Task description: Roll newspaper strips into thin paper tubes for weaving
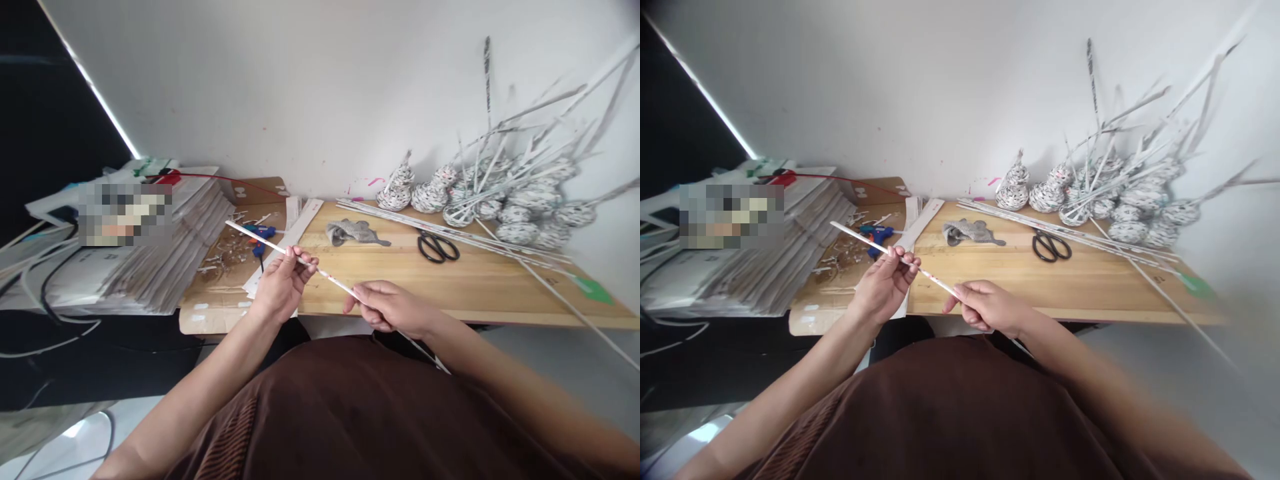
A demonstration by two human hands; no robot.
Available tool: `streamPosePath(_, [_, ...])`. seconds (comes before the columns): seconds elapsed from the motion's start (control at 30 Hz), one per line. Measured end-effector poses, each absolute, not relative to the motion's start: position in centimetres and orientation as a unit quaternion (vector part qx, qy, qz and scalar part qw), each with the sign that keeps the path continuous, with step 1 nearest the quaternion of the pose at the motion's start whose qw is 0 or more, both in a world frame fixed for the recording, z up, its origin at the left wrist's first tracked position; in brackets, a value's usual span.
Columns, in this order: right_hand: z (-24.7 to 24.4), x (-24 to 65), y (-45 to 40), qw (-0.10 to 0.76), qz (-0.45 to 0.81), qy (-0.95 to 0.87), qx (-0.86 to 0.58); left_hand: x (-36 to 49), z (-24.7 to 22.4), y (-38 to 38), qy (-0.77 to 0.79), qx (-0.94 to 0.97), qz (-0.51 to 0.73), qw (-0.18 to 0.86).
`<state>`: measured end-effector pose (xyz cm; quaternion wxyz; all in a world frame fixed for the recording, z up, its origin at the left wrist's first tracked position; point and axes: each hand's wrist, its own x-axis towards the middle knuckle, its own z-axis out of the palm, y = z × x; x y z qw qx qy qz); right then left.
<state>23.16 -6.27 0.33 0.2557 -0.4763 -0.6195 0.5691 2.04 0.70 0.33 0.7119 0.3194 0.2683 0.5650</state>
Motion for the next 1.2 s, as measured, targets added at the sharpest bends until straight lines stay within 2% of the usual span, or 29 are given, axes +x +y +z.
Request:
streamPosePath(0.07, [0.5, 22.9, -6.1, 0.265, 0.618, -0.584, -0.454, 2.3, 0.2, 0.2, 0.270, 0.326, 0.560, 0.712])
streamPosePath(0.13, [0.6, 22.5, -5.9, 0.275, 0.588, -0.600, -0.468, 2.9, 0.0, -0.5, 0.275, 0.347, 0.529, 0.724])
streamPosePath(0.23, [0.7, 21.6, -6.0, 0.286, 0.470, -0.673, -0.494, 3.5, -0.3, -1.2, 0.287, 0.369, 0.488, 0.737])
streamPosePath(0.33, [0.5, 21.3, -6.2, 0.306, 0.313, -0.736, -0.516, 3.5, -0.5, -1.2, 0.294, 0.364, 0.519, 0.716])
streamPosePath(0.37, [0.4, 21.4, -6.3, 0.305, 0.304, -0.736, -0.522, 3.3, -0.5, -1.1, 0.295, 0.361, 0.528, 0.709])
streamPosePath(0.4, [0.3, 21.5, -6.3, 0.298, 0.338, -0.724, -0.522, 3.2, -0.5, -0.9, 0.294, 0.359, 0.533, 0.707])
streamPosePath(0.5, [-0.2, 22.0, -6.1, 0.255, 0.576, -0.625, -0.461, 2.8, -0.5, -0.7, 0.290, 0.347, 0.532, 0.716])
streamPosePath(0.57, [-0.4, 22.3, -6.0, 0.231, 0.676, -0.567, -0.409, 2.7, -0.6, -0.8, 0.291, 0.339, 0.534, 0.718])
streamPosePath(0.63, [-0.3, 22.4, -6.0, 0.240, 0.646, -0.584, -0.428, 2.7, -0.7, -0.8, 0.295, 0.334, 0.545, 0.710])
streamPosePath(0.77, [-0.2, 21.9, -6.2, 0.287, 0.440, -0.683, -0.507, 3.0, -0.8, -1.2, 0.303, 0.335, 0.541, 0.710])
streamPosePath(0.83, [-0.3, 21.7, -6.2, 0.284, 0.502, -0.653, -0.491, 3.1, -0.7, -1.3, 0.302, 0.341, 0.527, 0.718])
streamPosePath(0.93, [-0.8, 21.7, -6.0, 0.257, 0.694, -0.533, -0.410, 3.1, -0.6, -1.4, 0.296, 0.345, 0.527, 0.717])
streamPosePath(1.0, [-0.9, 22.0, -5.9, 0.255, 0.725, -0.510, -0.386, 3.0, -0.6, -1.3, 0.295, 0.343, 0.540, 0.710])
streamPosePath(1.17, [-0.6, 22.1, -6.1, 0.300, 0.483, -0.668, -0.480, 2.9, -0.8, -1.3, 0.290, 0.333, 0.549, 0.709])
streamPosePath(1.2, [-0.6, 22.0, -6.2, 0.302, 0.477, -0.670, -0.483, 2.9, -0.8, -1.3, 0.289, 0.335, 0.541, 0.715])
